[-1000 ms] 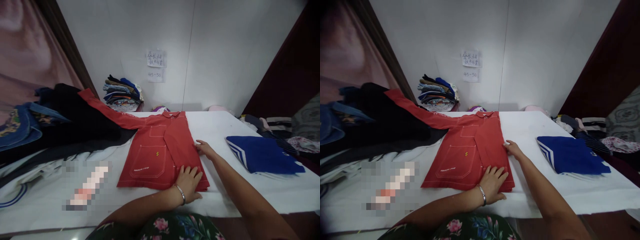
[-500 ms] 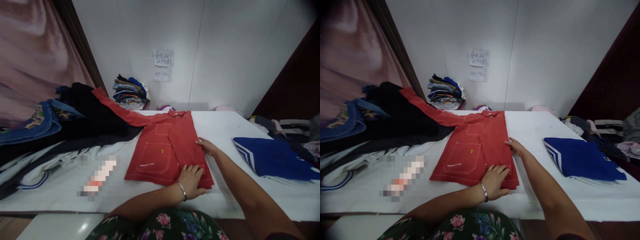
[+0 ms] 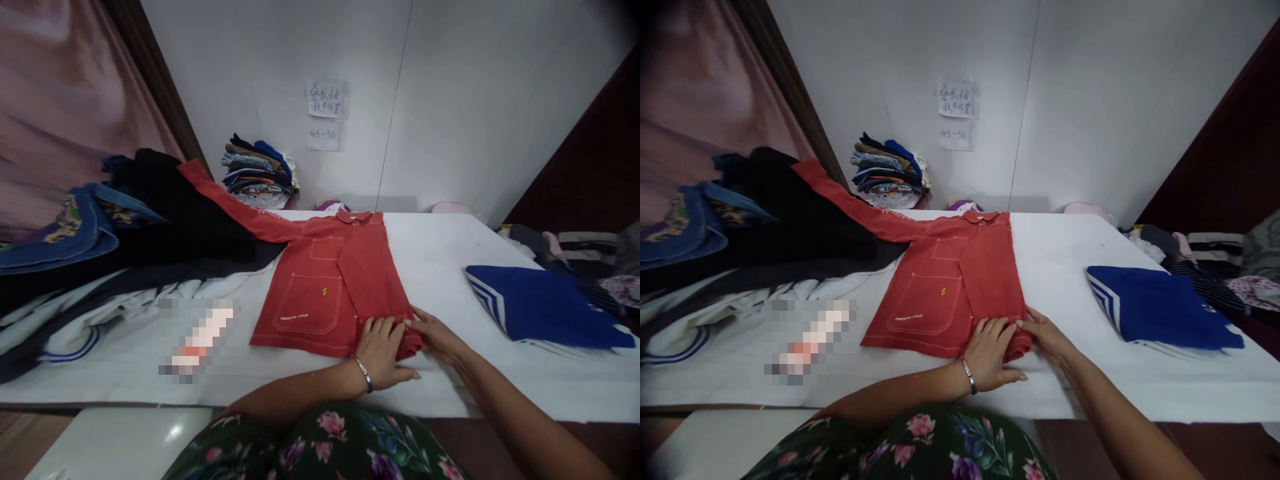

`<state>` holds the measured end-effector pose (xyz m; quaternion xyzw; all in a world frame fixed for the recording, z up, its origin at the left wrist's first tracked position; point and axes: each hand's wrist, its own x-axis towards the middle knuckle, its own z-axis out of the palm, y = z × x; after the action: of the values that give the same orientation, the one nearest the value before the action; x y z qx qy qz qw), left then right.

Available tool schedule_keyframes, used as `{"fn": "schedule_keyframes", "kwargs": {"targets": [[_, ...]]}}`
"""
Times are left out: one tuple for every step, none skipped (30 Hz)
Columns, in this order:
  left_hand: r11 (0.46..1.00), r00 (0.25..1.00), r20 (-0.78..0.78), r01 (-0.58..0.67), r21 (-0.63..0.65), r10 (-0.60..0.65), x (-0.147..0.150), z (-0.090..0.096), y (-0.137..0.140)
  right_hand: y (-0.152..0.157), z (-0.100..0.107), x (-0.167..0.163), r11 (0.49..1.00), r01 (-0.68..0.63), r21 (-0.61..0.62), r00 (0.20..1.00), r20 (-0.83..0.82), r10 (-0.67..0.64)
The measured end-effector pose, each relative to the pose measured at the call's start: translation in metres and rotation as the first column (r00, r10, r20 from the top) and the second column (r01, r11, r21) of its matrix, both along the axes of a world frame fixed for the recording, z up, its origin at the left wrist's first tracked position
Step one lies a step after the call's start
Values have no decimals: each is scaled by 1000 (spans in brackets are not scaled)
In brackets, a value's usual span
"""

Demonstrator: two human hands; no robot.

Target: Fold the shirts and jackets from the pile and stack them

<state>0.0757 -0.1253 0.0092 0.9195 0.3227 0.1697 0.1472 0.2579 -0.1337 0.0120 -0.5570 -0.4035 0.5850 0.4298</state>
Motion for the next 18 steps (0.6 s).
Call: {"fn": "schedule_keyframes", "kwargs": {"targets": [[1000, 1000, 5, -17, 19, 17, 0, 1, -1, 0, 2, -3, 1000, -1, -14, 998, -62, 0], [999, 999, 5, -32, 40, 32, -1, 2, -1, 1, 4, -5, 1000, -10, -28, 994, -114, 6], [997, 999, -1, -44, 59, 44, -2, 3, 0, 3, 6, -8, 1000, -5, -29, 991, -136, 1], [996, 998, -9, -53, 72, 54, -4, 4, 1, 4, 8, -10, 1000, -1, -26, 989, -146, -3], [995, 998, -16, -58, 78, 59, -6, 5, 3, 5, 10, -12, 1000, 7, -22, 989, -148, -10], [996, 998, -18, -56, 76, 57, -8, 6, 6, 5, 11, -14, 1000, 13, -17, 989, -147, -15], [997, 999, -15, -49, 68, 50, -11, 7, 9, 6, 13, -15, 1000, 15, -12, 989, -145, -17], [998, 999, -7, -39, 55, 40, -13, 8, 12, 6, 14, -16, 1000, 11, -9, 990, -143, -12], [999, 1000, 5, -28, 39, 28, -16, 9, 15, 7, 15, -16, 1000, -4, -9, 990, -138, 3], [1000, 1000, 22, -19, 21, 18, -18, 9, 18, 8, 16, -16, 1000, -25, -14, 991, -129, 23], [1000, 999, 42, -14, 5, 13, -20, 10, 19, 10, 17, -15, 999, -44, -25, 992, -120, 41], [1000, 998, 66, -13, -9, 13, -22, 10, 21, 13, 17, -13, 997, -61, -42, 992, -117, 56], [1000, 995, 95, -12, -22, 14, -24, 11, 21, 17, 17, -10, 996, -71, -63, 991, -122, 63], [999, 992, 129, -10, -33, 14, -26, 12, 21, 23, 16, -7, 993, -79, -85, 988, -136, 67], [999, 986, 167, -3, -43, 10, -29, 13, 21, 30, 14, -4, 991, -84, -106, 985, -160, 67], [999, 978, 208, 10, -52, 1, -31, 14, 20, 39, 13, 0, 988, -92, -125, 979, -191, 67], [998, 969, 248, 29, -62, -12, -35, 15, 19, 49, 11, 4, 986, -101, -135, 971, -228, 68], [996, 958, 285, 51, -72, -29, -40, 17, 18, 60, 9, 7, 985, -104, -138, 963, -262, 65]]}}
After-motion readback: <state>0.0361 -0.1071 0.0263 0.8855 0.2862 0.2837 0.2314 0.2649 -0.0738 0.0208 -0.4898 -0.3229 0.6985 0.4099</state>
